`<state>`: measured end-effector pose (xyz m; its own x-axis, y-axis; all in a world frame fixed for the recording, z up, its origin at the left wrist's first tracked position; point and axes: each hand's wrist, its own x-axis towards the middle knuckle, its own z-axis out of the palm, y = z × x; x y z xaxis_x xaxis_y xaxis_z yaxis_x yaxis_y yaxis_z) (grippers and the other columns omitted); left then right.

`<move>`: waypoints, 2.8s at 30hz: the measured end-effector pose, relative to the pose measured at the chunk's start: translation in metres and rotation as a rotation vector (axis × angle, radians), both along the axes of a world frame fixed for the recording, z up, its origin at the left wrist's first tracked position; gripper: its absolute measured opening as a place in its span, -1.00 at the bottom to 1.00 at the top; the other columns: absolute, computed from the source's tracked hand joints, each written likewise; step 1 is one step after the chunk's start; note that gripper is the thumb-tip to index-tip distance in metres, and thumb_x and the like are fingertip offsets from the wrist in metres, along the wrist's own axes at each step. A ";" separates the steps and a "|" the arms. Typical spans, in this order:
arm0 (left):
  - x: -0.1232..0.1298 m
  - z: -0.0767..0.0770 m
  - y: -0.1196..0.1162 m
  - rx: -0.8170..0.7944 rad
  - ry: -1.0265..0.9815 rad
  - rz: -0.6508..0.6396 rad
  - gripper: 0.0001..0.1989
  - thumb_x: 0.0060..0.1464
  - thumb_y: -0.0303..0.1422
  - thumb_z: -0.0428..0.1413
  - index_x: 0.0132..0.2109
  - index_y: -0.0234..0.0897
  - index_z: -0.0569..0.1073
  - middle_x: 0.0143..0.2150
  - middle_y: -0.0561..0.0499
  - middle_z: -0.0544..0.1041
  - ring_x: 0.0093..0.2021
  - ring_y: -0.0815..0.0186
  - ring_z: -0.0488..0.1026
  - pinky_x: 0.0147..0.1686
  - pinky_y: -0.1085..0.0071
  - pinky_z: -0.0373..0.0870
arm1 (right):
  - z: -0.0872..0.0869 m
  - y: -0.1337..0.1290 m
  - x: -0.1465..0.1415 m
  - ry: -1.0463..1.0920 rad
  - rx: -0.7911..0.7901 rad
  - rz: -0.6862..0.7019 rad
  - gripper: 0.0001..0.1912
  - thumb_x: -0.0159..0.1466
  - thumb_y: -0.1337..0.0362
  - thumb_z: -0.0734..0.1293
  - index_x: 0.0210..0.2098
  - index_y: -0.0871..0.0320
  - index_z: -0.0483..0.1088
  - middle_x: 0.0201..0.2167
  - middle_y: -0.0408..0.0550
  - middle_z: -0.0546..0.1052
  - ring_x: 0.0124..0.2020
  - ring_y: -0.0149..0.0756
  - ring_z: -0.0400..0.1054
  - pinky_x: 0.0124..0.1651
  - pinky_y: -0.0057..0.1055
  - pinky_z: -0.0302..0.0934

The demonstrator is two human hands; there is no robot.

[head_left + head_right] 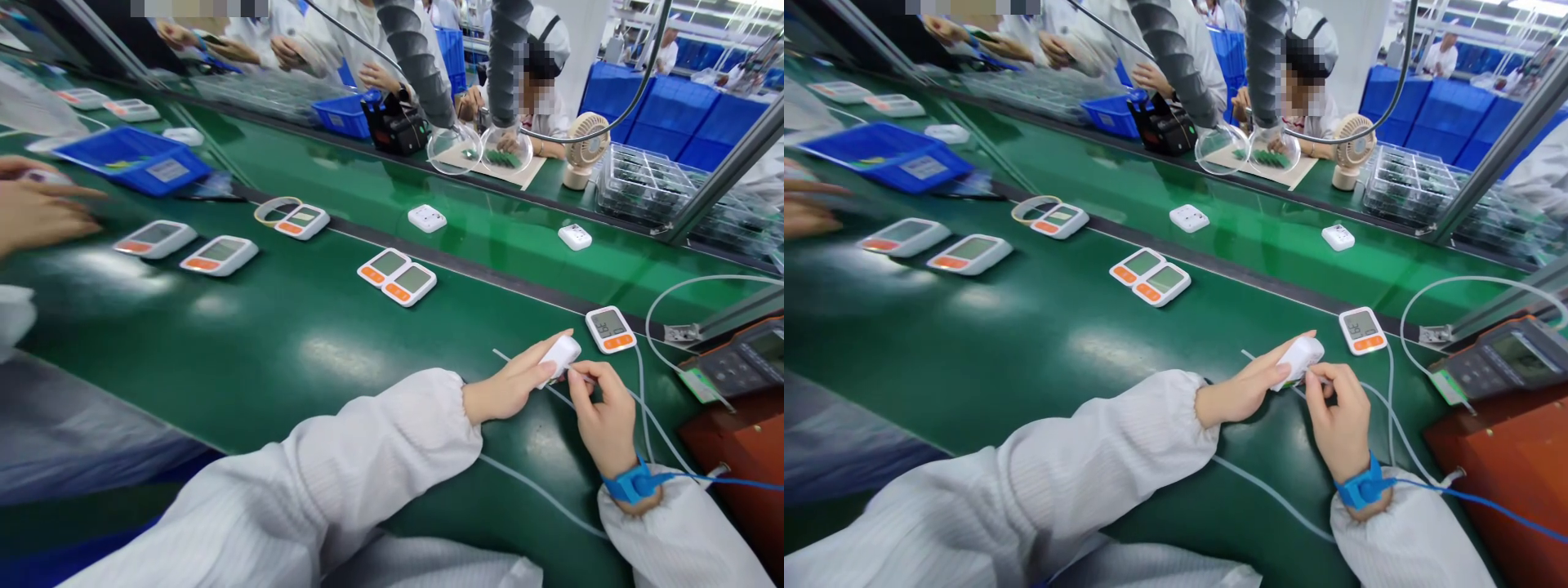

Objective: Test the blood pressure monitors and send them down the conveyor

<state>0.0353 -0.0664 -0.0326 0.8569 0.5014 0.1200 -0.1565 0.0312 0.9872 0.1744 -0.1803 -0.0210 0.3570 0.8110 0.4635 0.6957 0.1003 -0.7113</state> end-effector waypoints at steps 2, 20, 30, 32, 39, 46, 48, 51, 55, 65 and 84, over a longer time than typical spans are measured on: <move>0.000 0.002 -0.001 0.038 0.010 -0.001 -0.33 0.30 -0.03 -0.05 0.42 -0.25 0.13 0.44 -0.17 0.16 0.41 0.00 0.11 0.40 0.08 -0.06 | 0.000 0.000 0.001 0.007 0.005 0.000 -0.84 0.42 0.25 0.25 -0.26 0.13 0.43 -0.38 -0.11 0.45 -0.42 -0.32 0.28 -0.29 -0.37 0.22; 0.001 0.004 -0.002 0.215 0.063 0.009 -0.35 0.34 -0.08 -0.14 0.44 -0.30 0.06 0.37 -0.22 0.25 0.32 0.06 0.22 0.36 0.06 0.02 | 0.002 0.001 -0.001 -0.080 0.083 0.021 -0.87 0.42 0.33 0.29 -0.29 0.12 0.41 -0.39 -0.18 0.48 -0.38 -0.36 0.35 -0.26 -0.45 0.20; 0.000 0.002 -0.007 0.334 0.034 0.045 -0.36 0.36 -0.07 -0.16 0.44 -0.30 0.04 0.37 -0.24 0.25 0.34 0.09 0.22 0.37 0.08 0.06 | 0.005 -0.002 -0.003 -0.139 0.068 0.009 -0.87 0.41 0.33 0.29 -0.30 0.13 0.40 -0.39 -0.18 0.47 -0.38 -0.37 0.35 -0.26 -0.43 0.19; 0.000 0.002 -0.008 0.382 0.032 0.055 -0.37 0.37 -0.09 -0.18 0.44 -0.31 0.02 0.38 -0.25 0.23 0.36 0.08 0.20 0.38 0.07 0.05 | 0.006 -0.003 -0.003 -0.137 0.058 0.004 -0.86 0.40 0.32 0.29 -0.31 0.12 0.40 -0.41 -0.19 0.46 -0.40 -0.37 0.34 -0.28 -0.43 0.18; 0.002 0.002 -0.009 0.372 0.051 0.116 -0.38 0.35 -0.13 -0.10 0.44 -0.24 0.04 0.37 -0.25 0.22 0.36 0.05 0.17 0.37 0.01 0.04 | 0.003 0.001 0.001 -0.125 0.017 -0.009 -0.85 0.42 0.25 0.27 -0.29 0.10 0.40 -0.39 -0.13 0.48 -0.36 -0.27 0.38 -0.26 -0.36 0.24; 0.011 -0.004 0.005 -0.167 0.047 0.319 0.10 -0.15 -0.17 0.40 0.43 -0.22 0.01 0.20 -0.20 0.34 0.05 0.13 0.42 0.07 0.17 0.38 | -0.005 0.001 -0.002 -0.006 -0.064 0.091 -0.64 0.41 0.14 0.26 0.13 0.15 0.29 -0.32 -0.08 0.48 -0.38 -0.27 0.39 -0.27 -0.33 0.33; 0.011 -0.002 0.008 -0.097 0.097 0.350 -0.01 -0.17 -0.18 0.41 0.35 -0.28 0.16 0.10 -0.17 0.43 0.06 0.11 0.40 0.11 0.15 0.34 | -0.009 0.001 -0.004 0.108 -0.189 0.218 -0.42 0.41 0.13 0.25 0.33 0.20 0.07 -0.36 -0.13 0.50 -0.47 -0.32 0.37 -0.37 -0.40 0.32; 0.009 0.002 0.009 -0.031 0.106 0.231 -0.32 0.09 -0.11 0.24 0.26 -0.31 0.28 0.01 -0.14 0.49 -0.04 0.15 0.45 0.02 0.18 0.40 | -0.014 0.001 -0.002 0.219 -0.252 0.162 -0.32 0.43 0.10 0.20 0.40 0.27 -0.04 -0.38 -0.12 0.51 -0.47 -0.29 0.40 -0.40 -0.41 0.31; 0.006 0.002 0.009 -0.148 0.063 -0.012 -0.28 0.24 -0.12 0.09 0.41 -0.25 0.04 -0.22 -0.06 0.53 -0.37 0.33 0.48 -0.34 0.36 0.47 | -0.015 0.002 0.005 0.293 -0.226 0.008 -0.44 0.45 0.07 0.14 0.34 0.24 0.15 -0.44 -0.15 0.47 -0.45 -0.27 0.39 -0.36 -0.39 0.30; 0.004 -0.006 0.006 -0.157 0.035 -0.047 -0.12 0.21 -0.21 0.16 0.48 -0.18 -0.17 -0.26 -0.01 0.51 -0.40 0.35 0.47 -0.35 0.40 0.43 | -0.011 0.002 0.004 0.328 -0.259 0.049 -0.46 0.45 0.09 0.15 0.34 0.19 0.15 -0.42 -0.12 0.47 -0.48 -0.27 0.36 -0.38 -0.38 0.29; 0.006 -0.006 0.007 -0.185 0.025 -0.050 -0.20 0.22 -0.28 0.14 0.45 -0.17 -0.11 -0.27 0.01 0.51 -0.44 0.42 0.44 -0.42 0.48 0.42 | -0.015 0.005 0.006 0.245 -0.237 0.040 -0.49 0.45 0.06 0.15 0.29 0.16 0.22 -0.48 -0.16 0.43 -0.55 -0.29 0.29 -0.51 -0.43 0.21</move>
<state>0.0412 -0.0595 -0.0384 0.8828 0.4697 0.0084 -0.1261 0.2197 0.9674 0.1804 -0.1755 -0.0357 0.3999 0.9016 0.1649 0.5000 -0.0638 -0.8637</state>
